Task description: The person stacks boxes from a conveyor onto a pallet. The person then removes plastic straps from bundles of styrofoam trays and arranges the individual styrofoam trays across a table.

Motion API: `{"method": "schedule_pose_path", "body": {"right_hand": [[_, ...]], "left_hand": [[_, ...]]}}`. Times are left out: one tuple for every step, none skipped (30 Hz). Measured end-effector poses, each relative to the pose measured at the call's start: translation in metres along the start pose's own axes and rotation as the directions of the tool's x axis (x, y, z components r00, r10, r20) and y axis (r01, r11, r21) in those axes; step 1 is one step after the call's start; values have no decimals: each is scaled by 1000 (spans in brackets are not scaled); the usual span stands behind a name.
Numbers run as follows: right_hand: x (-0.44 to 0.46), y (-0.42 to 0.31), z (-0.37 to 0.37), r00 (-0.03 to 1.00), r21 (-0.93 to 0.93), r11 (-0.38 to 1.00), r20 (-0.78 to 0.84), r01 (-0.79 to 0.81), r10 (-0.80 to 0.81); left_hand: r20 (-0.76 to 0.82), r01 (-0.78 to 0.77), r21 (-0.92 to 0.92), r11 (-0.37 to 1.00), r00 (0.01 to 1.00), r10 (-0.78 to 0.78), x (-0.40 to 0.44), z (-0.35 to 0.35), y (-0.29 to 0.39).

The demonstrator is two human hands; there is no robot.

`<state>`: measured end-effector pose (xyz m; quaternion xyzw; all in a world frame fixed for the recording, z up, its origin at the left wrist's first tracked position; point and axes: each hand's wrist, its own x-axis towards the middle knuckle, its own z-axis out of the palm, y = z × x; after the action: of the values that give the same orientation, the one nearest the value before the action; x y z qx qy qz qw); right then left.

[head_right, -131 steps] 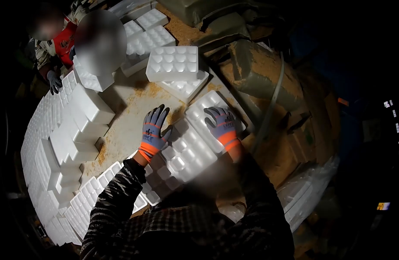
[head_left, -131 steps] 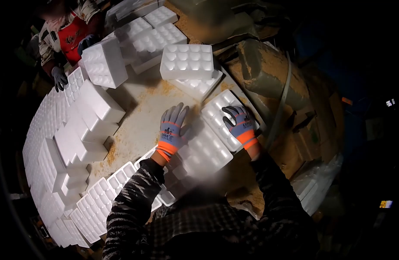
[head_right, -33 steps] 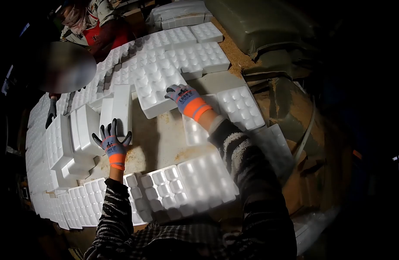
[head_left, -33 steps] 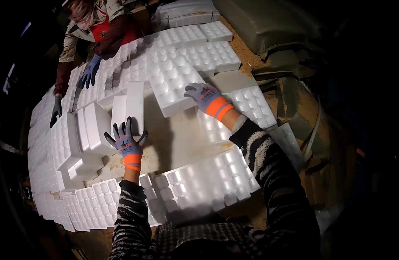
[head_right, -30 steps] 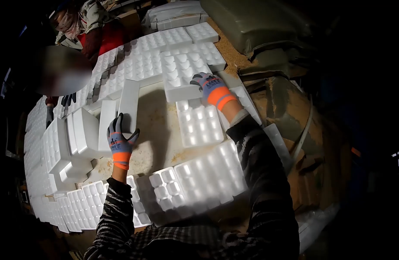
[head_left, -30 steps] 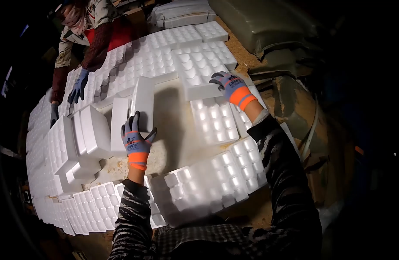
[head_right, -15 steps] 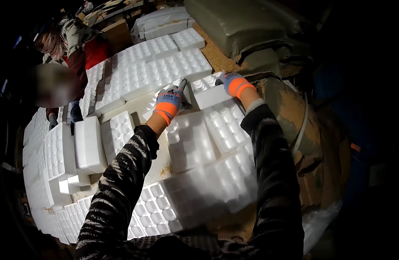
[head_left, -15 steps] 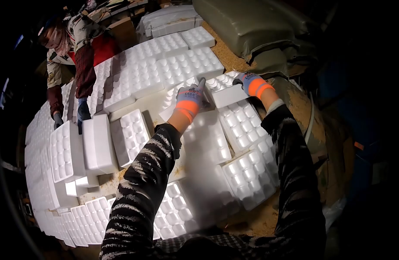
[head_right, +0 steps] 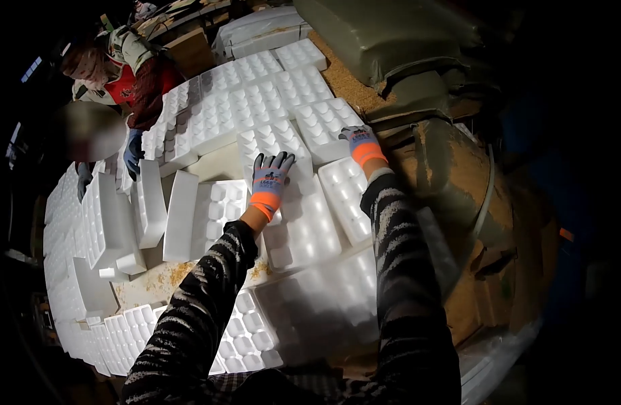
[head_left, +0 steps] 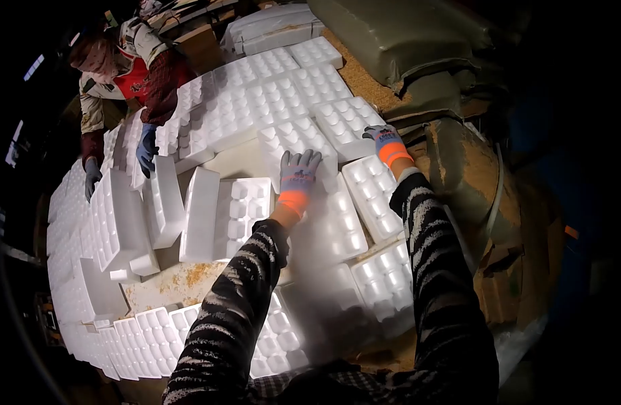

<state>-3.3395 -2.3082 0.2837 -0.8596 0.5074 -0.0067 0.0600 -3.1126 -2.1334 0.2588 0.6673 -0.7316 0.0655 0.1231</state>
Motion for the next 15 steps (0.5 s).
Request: {"method": "schedule_pose_path", "body": {"right_hand": [[2, -3, 3, 1000, -98, 995, -20, -8, 6], [5, -2, 12, 994, -159, 985, -78, 60, -73], [8, 0, 18, 992, -196, 978, -89, 66, -84], [9, -4, 14, 990, -237, 969, -105, 65, -92], [15, -8, 12, 998, -236, 971, -42, 40, -51], [14, -10, 13, 997, -250, 968, -76, 11, -31], [9, -12, 17, 994, -262, 965, -108, -14, -15], [4, -21, 22, 990, -267, 963, -138, -34, -3], [3, -29, 25, 981, -278, 953, -180, -119, 70], [-1, -40, 28, 955, -215, 972, -296, -95, 28], [-1, -59, 31, 909, -95, 994, -409, 43, -79], [2, -81, 35, 834, 6, 981, -527, 193, -161], [-14, -119, 15, 787, 71, 936, -566, 344, -246], [-41, -165, -6, 727, 128, 865, -609, 484, -317], [-56, -199, -1, 769, 228, 806, -517, 547, -376]], "left_hand": [[-37, -2, -30, 1000, 999, 1, 1, 0, -2], [-75, -6, -58, 998, 997, 2, 1, 4, -5], [-128, -7, -6, 1000, 992, 6, 5, 8, -9], [-95, 23, -13, 1000, 995, -24, 9, -1, -8], [-54, 35, 37, 999, 998, -33, 8, -9, -7], [-14, 47, 85, 995, 999, -46, 6, -18, -5], [-7, 49, 27, 998, 999, -49, 3, -16, -5], [3, 55, -27, 998, 998, -55, -2, -4, -7], [-111, -19, -2, 1000, 994, 18, -10, 8, -10], [-168, -77, 48, 996, 982, 84, -19, -2, -8], [-186, -84, -6, 996, 979, 81, -32, -19, -10], [-208, -93, -62, 994, 975, 78, -44, -37, -11], [-222, -47, -97, 994, 975, 25, -59, -51, -19], [-293, 33, -109, 993, 954, -64, -83, -79, -31], [-364, 135, -120, 984, 915, -170, -108, -108, -44]]}}
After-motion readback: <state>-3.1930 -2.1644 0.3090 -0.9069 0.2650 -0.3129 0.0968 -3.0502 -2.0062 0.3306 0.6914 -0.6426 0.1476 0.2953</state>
